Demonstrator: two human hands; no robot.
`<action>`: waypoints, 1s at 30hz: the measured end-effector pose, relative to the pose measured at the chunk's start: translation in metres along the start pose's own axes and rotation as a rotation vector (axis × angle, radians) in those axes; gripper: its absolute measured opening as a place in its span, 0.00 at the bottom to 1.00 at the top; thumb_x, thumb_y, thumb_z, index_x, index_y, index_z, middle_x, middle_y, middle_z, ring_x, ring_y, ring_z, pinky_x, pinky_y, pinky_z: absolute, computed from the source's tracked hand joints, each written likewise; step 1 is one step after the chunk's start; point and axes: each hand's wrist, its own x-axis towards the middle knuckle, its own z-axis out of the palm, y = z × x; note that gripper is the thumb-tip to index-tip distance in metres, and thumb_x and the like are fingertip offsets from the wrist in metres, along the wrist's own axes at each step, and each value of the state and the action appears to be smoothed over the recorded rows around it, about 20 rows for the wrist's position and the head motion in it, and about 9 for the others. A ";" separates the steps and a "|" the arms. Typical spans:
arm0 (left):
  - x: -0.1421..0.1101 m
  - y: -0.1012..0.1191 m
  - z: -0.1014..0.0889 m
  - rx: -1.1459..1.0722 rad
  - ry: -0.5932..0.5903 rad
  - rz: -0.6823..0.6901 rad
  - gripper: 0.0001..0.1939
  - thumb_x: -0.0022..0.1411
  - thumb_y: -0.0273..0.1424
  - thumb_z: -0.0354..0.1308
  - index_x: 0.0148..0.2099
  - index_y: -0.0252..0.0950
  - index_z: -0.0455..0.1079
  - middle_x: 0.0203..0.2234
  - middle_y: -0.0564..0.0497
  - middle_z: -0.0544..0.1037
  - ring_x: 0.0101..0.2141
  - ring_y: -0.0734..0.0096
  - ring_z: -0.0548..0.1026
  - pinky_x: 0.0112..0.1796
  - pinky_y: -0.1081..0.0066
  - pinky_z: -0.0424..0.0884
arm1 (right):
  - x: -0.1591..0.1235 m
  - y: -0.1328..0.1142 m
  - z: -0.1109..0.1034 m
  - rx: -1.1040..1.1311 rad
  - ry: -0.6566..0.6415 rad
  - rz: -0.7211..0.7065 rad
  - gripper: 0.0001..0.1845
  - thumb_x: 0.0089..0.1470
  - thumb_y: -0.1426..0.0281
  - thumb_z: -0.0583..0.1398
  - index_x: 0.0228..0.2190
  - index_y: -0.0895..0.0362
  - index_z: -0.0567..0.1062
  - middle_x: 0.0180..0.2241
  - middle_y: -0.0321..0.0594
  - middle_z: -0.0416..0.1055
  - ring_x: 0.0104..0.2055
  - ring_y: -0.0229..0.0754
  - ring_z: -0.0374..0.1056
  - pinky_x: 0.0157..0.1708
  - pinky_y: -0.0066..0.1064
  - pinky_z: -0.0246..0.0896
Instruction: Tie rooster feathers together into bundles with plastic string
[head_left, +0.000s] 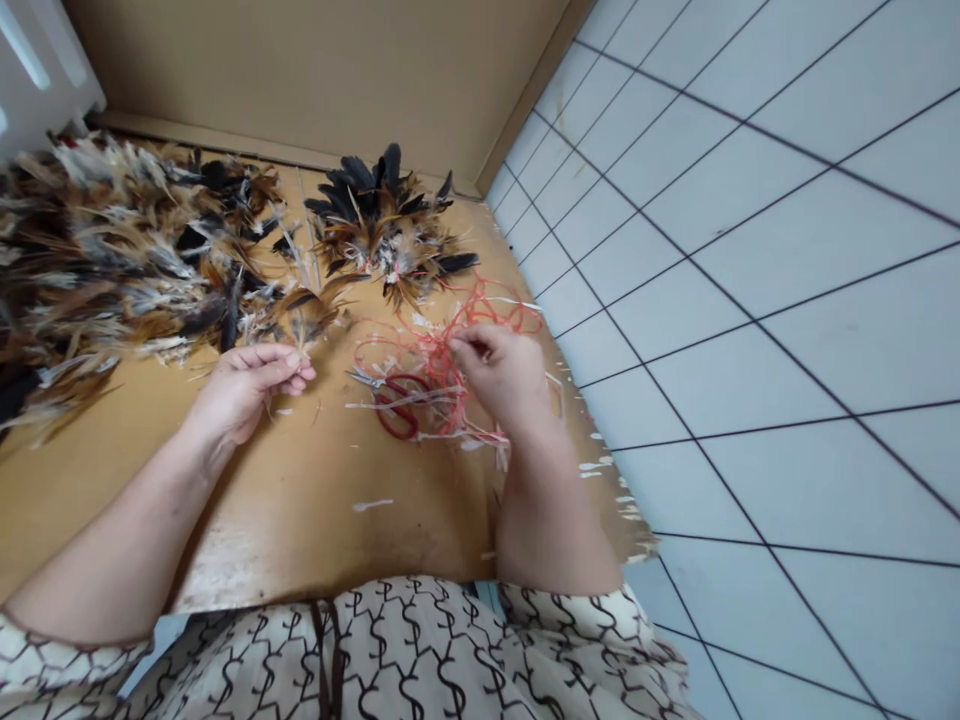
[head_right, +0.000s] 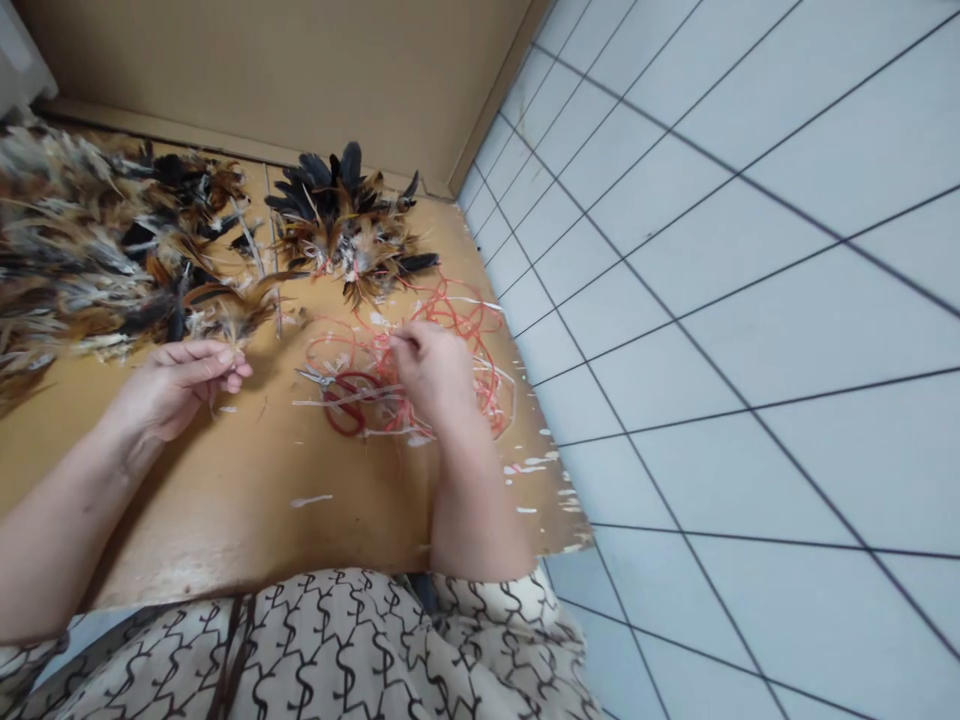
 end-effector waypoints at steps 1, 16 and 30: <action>0.000 0.000 0.000 -0.003 -0.001 0.002 0.07 0.35 0.26 0.68 0.21 0.32 0.74 0.17 0.50 0.77 0.18 0.79 0.70 0.23 0.78 0.68 | 0.003 0.009 -0.007 -0.069 -0.019 0.085 0.08 0.49 0.70 0.56 0.25 0.57 0.76 0.23 0.39 0.72 0.25 0.39 0.63 0.27 0.30 0.53; 0.001 0.001 -0.001 -0.005 0.032 0.001 0.05 0.35 0.24 0.66 0.20 0.31 0.73 0.16 0.50 0.76 0.17 0.79 0.70 0.22 0.79 0.67 | 0.022 0.065 0.000 -0.403 -0.297 0.321 0.12 0.52 0.66 0.56 0.29 0.59 0.77 0.26 0.41 0.74 0.25 0.36 0.63 0.22 0.26 0.48; -0.001 0.003 0.000 -0.048 0.010 -0.013 0.03 0.40 0.19 0.63 0.20 0.29 0.73 0.16 0.50 0.76 0.17 0.80 0.70 0.21 0.79 0.67 | 0.033 0.072 -0.013 0.061 -0.118 0.323 0.05 0.45 0.73 0.54 0.21 0.58 0.68 0.19 0.34 0.63 0.23 0.34 0.57 0.26 0.27 0.52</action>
